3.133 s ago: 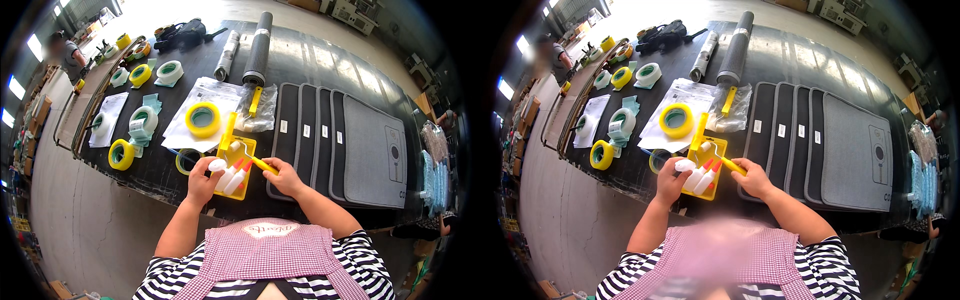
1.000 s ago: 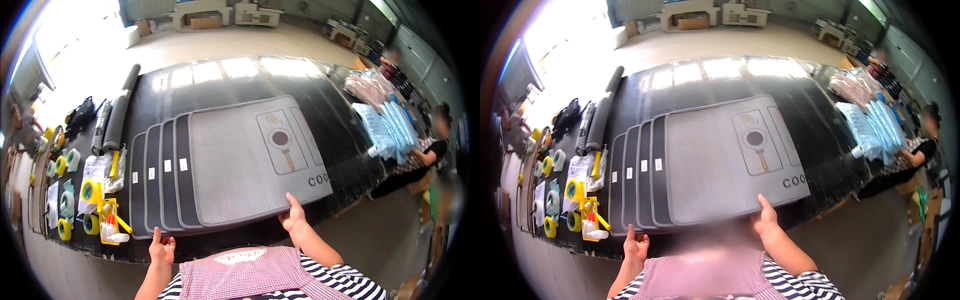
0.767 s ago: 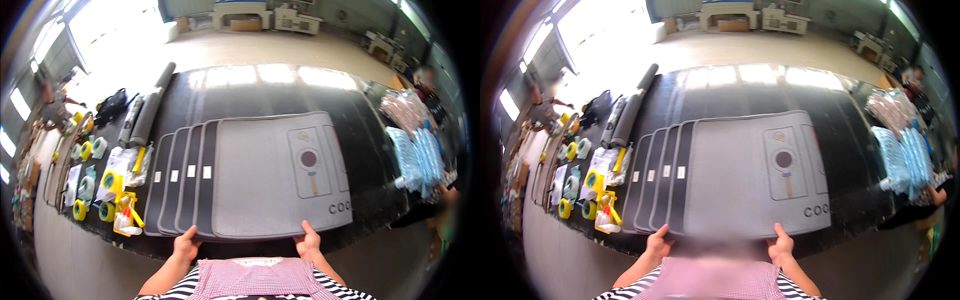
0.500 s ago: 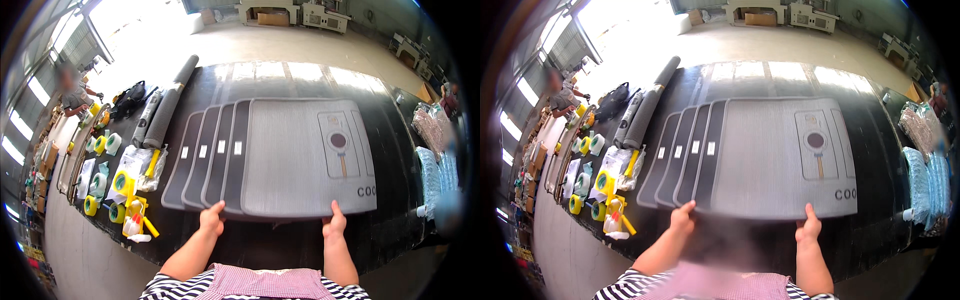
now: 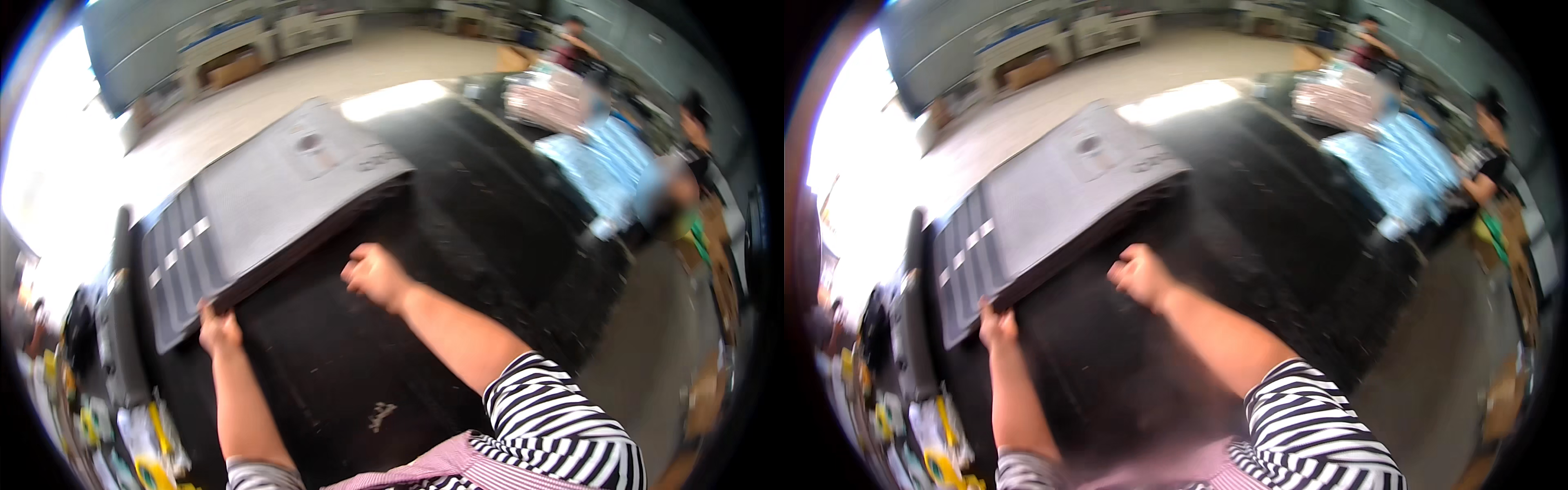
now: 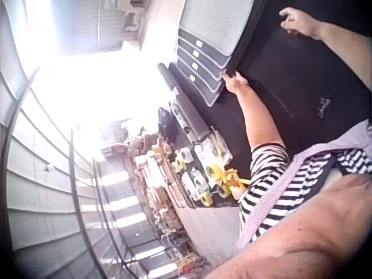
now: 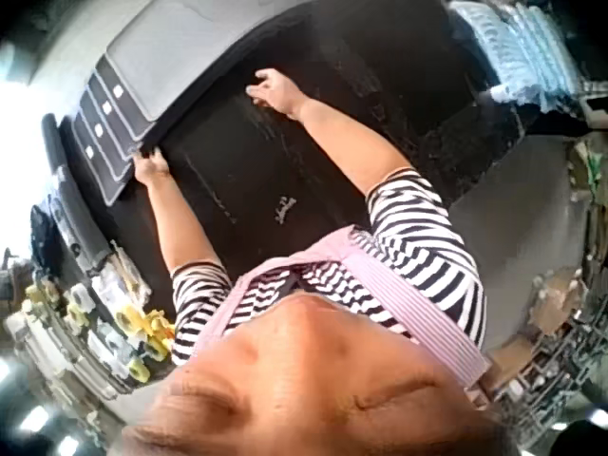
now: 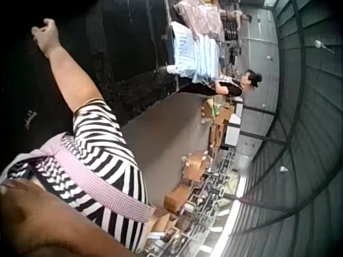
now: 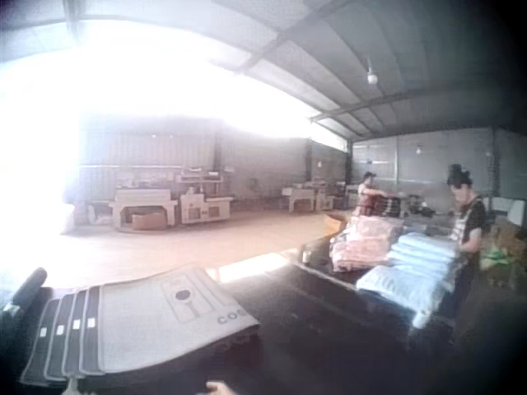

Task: The person picks up a stack of mats from a large box, carries them to a table, and places them down. They then apply liquid from a bottle onto one of the mats and use a small roller to spread it.

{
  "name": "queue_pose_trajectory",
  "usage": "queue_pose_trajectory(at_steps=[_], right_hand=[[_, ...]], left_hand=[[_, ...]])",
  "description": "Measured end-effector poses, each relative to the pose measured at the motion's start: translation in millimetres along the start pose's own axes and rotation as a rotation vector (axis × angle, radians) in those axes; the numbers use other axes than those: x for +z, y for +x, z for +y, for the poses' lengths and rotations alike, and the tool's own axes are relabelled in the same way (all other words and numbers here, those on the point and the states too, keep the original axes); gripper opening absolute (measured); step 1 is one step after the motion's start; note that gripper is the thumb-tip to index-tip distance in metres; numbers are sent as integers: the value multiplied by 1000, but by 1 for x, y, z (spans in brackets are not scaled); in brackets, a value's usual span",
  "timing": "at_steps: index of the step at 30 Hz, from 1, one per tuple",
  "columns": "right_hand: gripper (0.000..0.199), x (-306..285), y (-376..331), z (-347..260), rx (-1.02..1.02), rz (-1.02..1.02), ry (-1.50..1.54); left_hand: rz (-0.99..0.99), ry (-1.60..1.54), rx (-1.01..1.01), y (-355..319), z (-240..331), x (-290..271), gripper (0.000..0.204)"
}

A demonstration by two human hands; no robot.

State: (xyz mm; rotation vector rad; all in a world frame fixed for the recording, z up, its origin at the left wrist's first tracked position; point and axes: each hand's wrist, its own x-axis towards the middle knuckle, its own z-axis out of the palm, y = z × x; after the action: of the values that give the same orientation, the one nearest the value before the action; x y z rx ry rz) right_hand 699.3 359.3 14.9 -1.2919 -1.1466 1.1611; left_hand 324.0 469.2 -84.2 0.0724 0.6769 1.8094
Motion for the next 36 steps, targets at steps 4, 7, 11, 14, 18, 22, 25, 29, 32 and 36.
queue_pose_trajectory(at_steps=[4, 7, 11, 14, 18, 22, 25, 29, 32, 36], right_hand=[[26, -32, -209, 9, 97, -36, -93], [20, -63, -337, -4, 41, 254, -429], [17, -76, -469, -15, 67, 556, -592], [17, -73, -526, 51, 91, 824, -316], [20, -82, -539, 106, 127, 654, -96], [28, -135, -596, 127, 182, 486, -174], [30, -199, -664, 112, 263, 448, -270], [31, -273, -765, 62, 283, 727, -319], [29, -325, -844, 50, 272, 980, -189], [29, -380, -921, 22, 424, 1132, -320]], left_hand=[[-159, 232, -242, -137, -35, -11, 49], [-327, 454, -532, -251, -71, -2, 44], [-542, 662, -856, -372, -102, 18, 30], [-757, 769, -953, -438, -112, 37, 19], [-1431, 901, -1143, -514, -86, 96, 27], [-2224, 587, -1213, -689, -58, 203, 21], [-2460, 111, -1258, -812, -36, 245, 23], [-2602, -568, -1456, -934, -75, 264, 15], [-2576, -777, -1492, -999, -112, 264, 12], [-2530, -887, -1563, -1082, -172, 266, 12]])
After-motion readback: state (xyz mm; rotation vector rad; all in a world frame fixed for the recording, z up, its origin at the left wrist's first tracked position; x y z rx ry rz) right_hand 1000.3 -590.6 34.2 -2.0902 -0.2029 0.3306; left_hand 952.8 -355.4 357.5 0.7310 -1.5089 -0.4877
